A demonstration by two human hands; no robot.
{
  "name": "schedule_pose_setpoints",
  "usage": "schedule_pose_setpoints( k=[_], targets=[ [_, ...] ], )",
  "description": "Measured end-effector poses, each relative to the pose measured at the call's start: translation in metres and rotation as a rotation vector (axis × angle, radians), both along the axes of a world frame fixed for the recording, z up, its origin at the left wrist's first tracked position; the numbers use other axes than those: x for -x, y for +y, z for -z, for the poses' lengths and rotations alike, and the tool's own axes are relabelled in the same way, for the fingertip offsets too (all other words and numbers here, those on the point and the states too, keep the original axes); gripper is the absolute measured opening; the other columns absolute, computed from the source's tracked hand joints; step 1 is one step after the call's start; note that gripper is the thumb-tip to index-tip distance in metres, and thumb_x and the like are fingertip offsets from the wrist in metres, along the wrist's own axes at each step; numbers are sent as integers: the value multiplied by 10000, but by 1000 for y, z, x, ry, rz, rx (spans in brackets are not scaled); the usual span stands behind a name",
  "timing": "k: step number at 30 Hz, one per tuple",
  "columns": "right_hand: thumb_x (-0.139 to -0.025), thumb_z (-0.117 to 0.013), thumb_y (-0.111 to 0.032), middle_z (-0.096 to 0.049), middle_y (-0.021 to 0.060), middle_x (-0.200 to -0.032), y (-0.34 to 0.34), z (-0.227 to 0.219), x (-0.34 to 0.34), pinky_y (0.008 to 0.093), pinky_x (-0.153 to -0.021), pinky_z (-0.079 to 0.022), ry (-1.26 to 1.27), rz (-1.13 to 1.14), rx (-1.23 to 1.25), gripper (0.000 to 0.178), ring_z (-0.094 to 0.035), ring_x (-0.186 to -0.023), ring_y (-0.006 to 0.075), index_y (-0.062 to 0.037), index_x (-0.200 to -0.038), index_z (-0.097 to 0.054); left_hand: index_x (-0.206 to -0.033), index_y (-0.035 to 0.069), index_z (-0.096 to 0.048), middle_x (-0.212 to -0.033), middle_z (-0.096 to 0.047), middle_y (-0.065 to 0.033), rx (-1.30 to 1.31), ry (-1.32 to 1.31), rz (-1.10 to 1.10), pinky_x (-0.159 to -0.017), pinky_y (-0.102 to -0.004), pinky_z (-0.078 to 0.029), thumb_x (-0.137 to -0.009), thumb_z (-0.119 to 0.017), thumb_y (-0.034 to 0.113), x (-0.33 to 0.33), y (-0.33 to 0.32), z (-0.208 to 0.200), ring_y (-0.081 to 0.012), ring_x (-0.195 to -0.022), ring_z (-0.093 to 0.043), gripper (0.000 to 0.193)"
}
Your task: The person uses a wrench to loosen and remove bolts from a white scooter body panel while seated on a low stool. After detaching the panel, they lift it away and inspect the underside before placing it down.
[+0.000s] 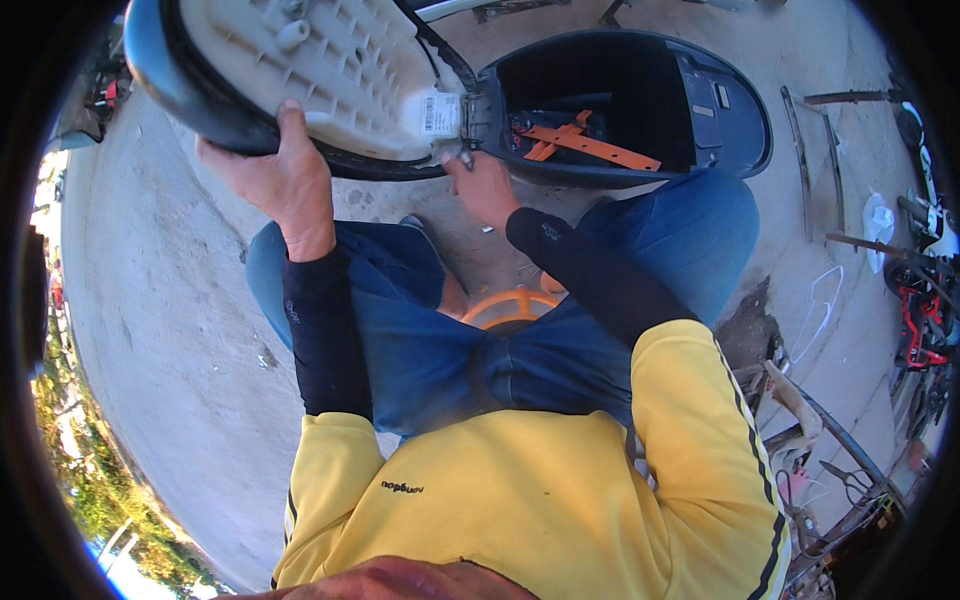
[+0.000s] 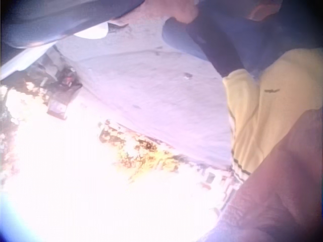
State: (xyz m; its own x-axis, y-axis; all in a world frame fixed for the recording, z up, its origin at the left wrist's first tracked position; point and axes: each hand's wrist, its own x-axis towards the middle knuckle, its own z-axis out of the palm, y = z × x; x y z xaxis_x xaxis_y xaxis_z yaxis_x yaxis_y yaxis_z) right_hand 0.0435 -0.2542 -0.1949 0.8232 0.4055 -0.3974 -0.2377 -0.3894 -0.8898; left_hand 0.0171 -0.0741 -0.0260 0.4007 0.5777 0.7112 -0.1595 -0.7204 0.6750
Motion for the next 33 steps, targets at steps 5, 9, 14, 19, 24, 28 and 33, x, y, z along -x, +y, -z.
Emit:
schedule_pose_setpoints(
  k=[5,9,14,19,24,28,33],
  targets=[
    [-978,-635,-419,-715,173,-767,-1,41,5,381,-675,-515,120,104,31,493,-649,-642,251,68,-933,-691,-1398,-100,-357,-1272,-543,-195,140,-12,26,-1041,-349,-448,-829,-785,26,6,1,-1,-245,-1120,-576,723],
    [-949,-678,-321,-721,153,-741,7,66,-12,341,-469,-422,406,197,-263,396,-561,-502,182,66,-868,-690,-1401,-99,-339,-1267,-533,-199,192,-20,88,-1041,-362,-449,-840,-770,13,7,-8,0,-262,-1111,-575,716],
    [-940,-690,-211,-685,136,-782,17,60,-11,280,-422,-322,582,277,-374,264,-427,-494,105,41,-863,-668,-1452,-87,-312,-1287,-486,-217,-190,87,18,-1080,-391,-395,-829,-758,24,10,-35,0,-307,-1180,-518,774],
    [-935,-694,-178,-655,136,-792,18,67,-16,257,-426,-319,690,308,-428,225,-424,-513,91,39,-887,-657,-1485,-72,-312,-1299,-486,-241,-179,87,74,-1077,-412,-378,-823,-754,58,6,-57,-6,-348,-1208,-510,806],
    [-928,-673,-155,-643,130,-698,32,72,-10,288,-362,-283,759,278,-388,229,-407,-420,113,39,-808,-652,-1495,-48,-320,-1318,-511,-249,-265,151,-24,-1053,-435,-421,-823,-764,101,6,-56,-5,-387,-1202,-543,819],
    [-947,-667,-129,-680,141,-716,45,80,10,288,-370,-311,731,103,-309,211,-467,-431,125,60,-854,-670,-1457,-74,-365,-1347,-482,-216,-175,259,-47,-1109,-412,-374,-803,-792,108,3,-57,-4,-339,-1261,-489,802],
    [-963,-667,-164,-687,129,-738,43,72,32,272,-406,-342,698,-58,-277,225,-476,-466,113,52,-905,-686,-1467,-52,-372,-1373,-486,-217,-191,246,-40,-1109,-407,-385,-809,-796,95,9,-32,9,-339,-1270,-506,796]
  ],
)
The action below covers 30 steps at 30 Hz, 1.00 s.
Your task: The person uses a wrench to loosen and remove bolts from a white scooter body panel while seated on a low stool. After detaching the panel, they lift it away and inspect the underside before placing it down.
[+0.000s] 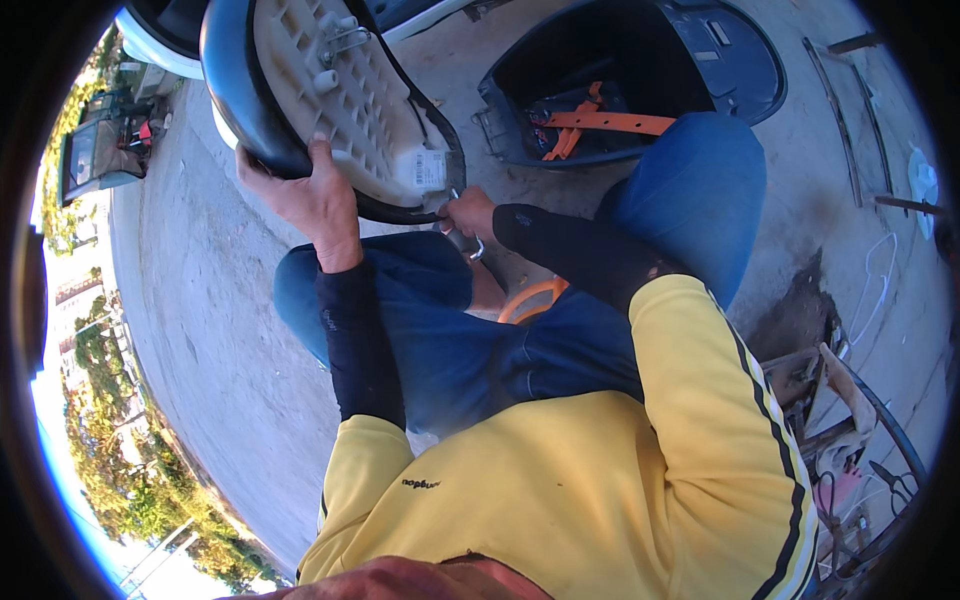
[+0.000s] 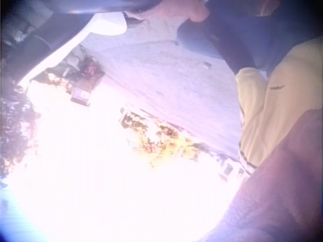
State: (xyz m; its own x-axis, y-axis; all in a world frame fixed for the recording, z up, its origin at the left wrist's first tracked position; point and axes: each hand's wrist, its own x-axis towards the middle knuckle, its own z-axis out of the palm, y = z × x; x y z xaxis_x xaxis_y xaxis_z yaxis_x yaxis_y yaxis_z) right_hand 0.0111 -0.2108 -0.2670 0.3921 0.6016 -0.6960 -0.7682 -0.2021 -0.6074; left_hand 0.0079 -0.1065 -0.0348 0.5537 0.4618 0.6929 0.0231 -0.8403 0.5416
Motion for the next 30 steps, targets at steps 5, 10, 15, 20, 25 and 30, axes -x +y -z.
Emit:
schedule_pose_setpoints(
  k=[5,10,15,20,25,30],
  targets=[
    [-984,-619,-198,-696,97,-779,-10,-4,0,302,-475,-408,-352,-181,70,238,-554,-548,132,21,-935,-699,-1462,-58,-368,-1388,-481,-206,160,-31,59,-1092,-390,-408,-815,-800,58,10,10,-2,-311,-1265,-515,786],
    [-989,-582,-280,-706,133,-805,-32,-55,-22,390,-652,-515,-404,0,29,326,-666,-693,230,18,-906,-687,-1454,-62,-371,-1315,-553,-206,316,-32,114,-1039,-364,-463,-815,-789,-12,10,34,3,-280,-1181,-587,765],
    [-1010,-605,-299,-667,141,-827,-98,-174,-47,435,-796,-492,-1379,37,207,288,-601,-825,325,-39,-914,-685,-1449,-68,-384,-1289,-579,-223,347,-63,140,-1021,-367,-478,-836,-781,-19,11,39,1,-277,-1173,-602,733],
    [-1012,-618,-147,-647,92,-873,-209,-299,-27,349,-741,-505,-1509,638,222,133,-616,-789,221,-29,-1054,-661,-1452,-37,-457,-1366,-569,-246,218,-43,104,-1078,-441,-474,-831,-861,133,9,52,8,-361,-1202,-598,760],
    [-948,-659,-4,-646,124,-980,-313,-381,41,364,-767,-544,-2145,762,1104,162,-664,-854,285,-37,-1102,-623,-1440,-7,-482,-1400,-531,-239,207,-16,120,-1090,-453,-467,-840,-853,174,8,72,24,-377,-1251,-562,728],
    [-969,-645,-74,-672,148,-1072,-427,-456,156,415,-838,-542,-1868,865,2185,159,-673,-991,357,-77,-1128,-637,-1437,8,-482,-1417,-525,-199,266,1,99,-1111,-474,-467,-864,-836,219,9,56,-3,-384,-1276,-545,706]
  ],
)
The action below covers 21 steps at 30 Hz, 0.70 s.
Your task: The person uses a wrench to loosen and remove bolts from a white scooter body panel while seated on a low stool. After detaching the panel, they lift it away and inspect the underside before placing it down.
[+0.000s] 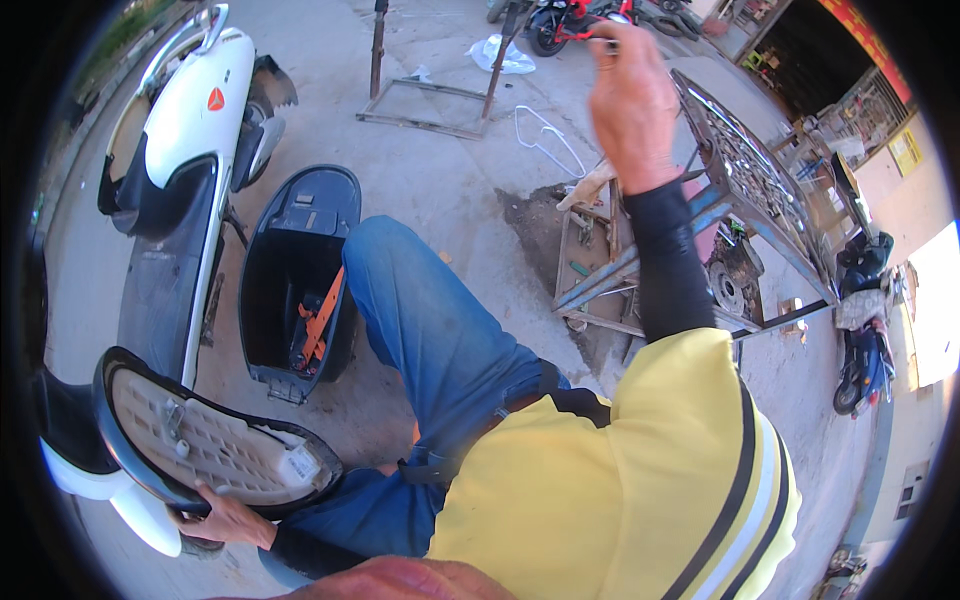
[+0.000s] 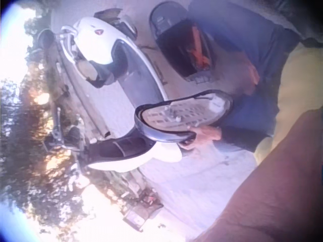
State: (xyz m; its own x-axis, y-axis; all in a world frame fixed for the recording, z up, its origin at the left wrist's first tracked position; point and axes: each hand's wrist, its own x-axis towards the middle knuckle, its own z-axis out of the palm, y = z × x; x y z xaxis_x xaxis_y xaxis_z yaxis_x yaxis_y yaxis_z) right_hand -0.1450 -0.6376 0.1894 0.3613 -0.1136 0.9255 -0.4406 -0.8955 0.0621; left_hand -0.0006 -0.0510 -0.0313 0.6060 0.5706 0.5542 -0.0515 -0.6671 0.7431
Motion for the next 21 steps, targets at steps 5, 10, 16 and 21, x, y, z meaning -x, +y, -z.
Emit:
schedule_pose_setpoints(
  k=[5,10,16,21],
  targets=[
    [-970,-601,-95,-616,152,-1287,-89,-51,105,416,-970,-502,233,407,288,335,-614,-1166,351,-48,-1301,-585,-1440,17,-480,-1384,-532,-205,-110,-61,90,-1094,-470,-448,-845,-833,94,-8,26,39,-381,-1239,-549,696],
    [-967,-668,-171,-454,179,-1554,-104,-23,115,437,-1114,-432,232,622,186,672,-504,-1357,387,-49,-1561,-378,-1450,10,-463,-1360,-521,-187,50,-123,94,-1069,-419,-429,-837,-773,-32,-11,13,0,-338,-1241,-532,689],
    [-942,-715,-190,-472,204,-1495,97,146,-60,443,-1059,-453,305,-706,-1307,746,-533,-1305,310,-12,-1552,-323,-1465,15,-438,-1309,-537,-146,230,-110,107,-1041,-344,-424,-838,-750,-13,3,14,-7,-257,-1166,-543,701],
    [-918,-760,-376,-334,213,-1558,197,281,-143,575,-1047,-447,481,-579,-2316,926,-405,-1387,439,15,-1566,-225,-1469,30,-443,-1283,-593,-158,217,-156,63,-1017,-360,-463,-836,-750,-33,9,16,3,-261,-1145,-599,706]
  ],
)
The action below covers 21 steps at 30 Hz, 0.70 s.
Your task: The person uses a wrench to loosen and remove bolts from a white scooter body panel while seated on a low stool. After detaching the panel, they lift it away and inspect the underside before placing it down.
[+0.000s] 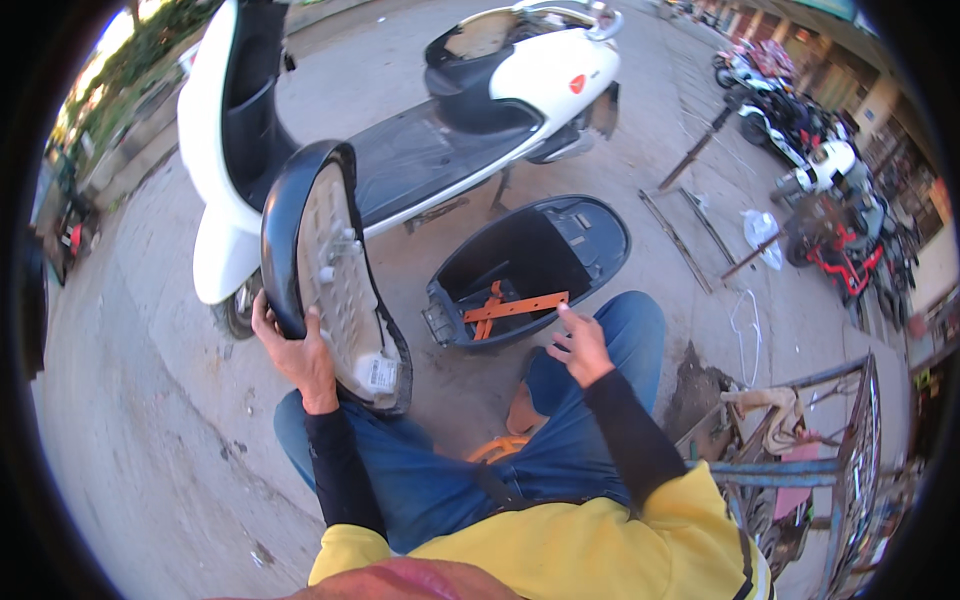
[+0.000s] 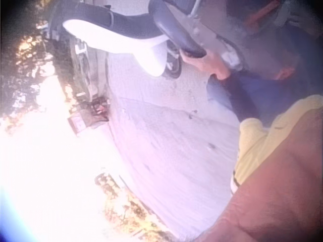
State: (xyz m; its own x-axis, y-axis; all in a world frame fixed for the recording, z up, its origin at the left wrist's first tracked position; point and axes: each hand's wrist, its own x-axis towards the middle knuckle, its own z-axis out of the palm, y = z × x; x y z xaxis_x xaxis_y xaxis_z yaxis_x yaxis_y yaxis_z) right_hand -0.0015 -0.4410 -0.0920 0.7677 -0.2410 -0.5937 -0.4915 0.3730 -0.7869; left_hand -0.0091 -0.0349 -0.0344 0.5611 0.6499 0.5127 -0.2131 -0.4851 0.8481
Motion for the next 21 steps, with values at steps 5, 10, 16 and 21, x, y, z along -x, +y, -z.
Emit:
schedule_pose_setpoints(
  k=[5,10,16,21],
  targets=[
    [-856,-783,-522,-48,249,-1677,38,69,-34,679,-1102,-350,217,-24,-70,1099,-198,-1485,560,-148,-1640,-110,-1464,15,-437,-1268,-571,-142,49,-21,-21,-1013,-348,-456,-835,-748,-47,15,7,-9,-260,-1134,-590,705],
    [-944,-656,-338,-406,243,-1472,33,122,-61,669,-1079,-414,135,-22,-231,601,-442,-1338,470,-76,-1433,-425,-1447,13,-448,-1302,-541,-135,-26,-13,-29,-1010,-347,-456,-836,-752,-40,18,15,-2,-249,-1135,-570,685],
    [-852,-517,-68,-502,241,-1303,24,139,-89,690,-991,-499,-1,-36,-157,424,-525,-1227,473,4,-1269,-486,-1441,26,-454,-1244,-561,-127,-7,-23,-45,-981,-335,-465,-829,-754,-43,16,12,-6,-229,-1091,-583,685],
    [-855,-489,-13,-496,271,-1323,41,139,-139,736,-1012,-465,22,-49,-250,386,-508,-1258,495,34,-1238,-477,-1439,29,-457,-1189,-584,-121,-14,-49,-38,-950,-319,-476,-820,-756,-54,14,9,-9,-212,-1041,-599,692]
  ],
)
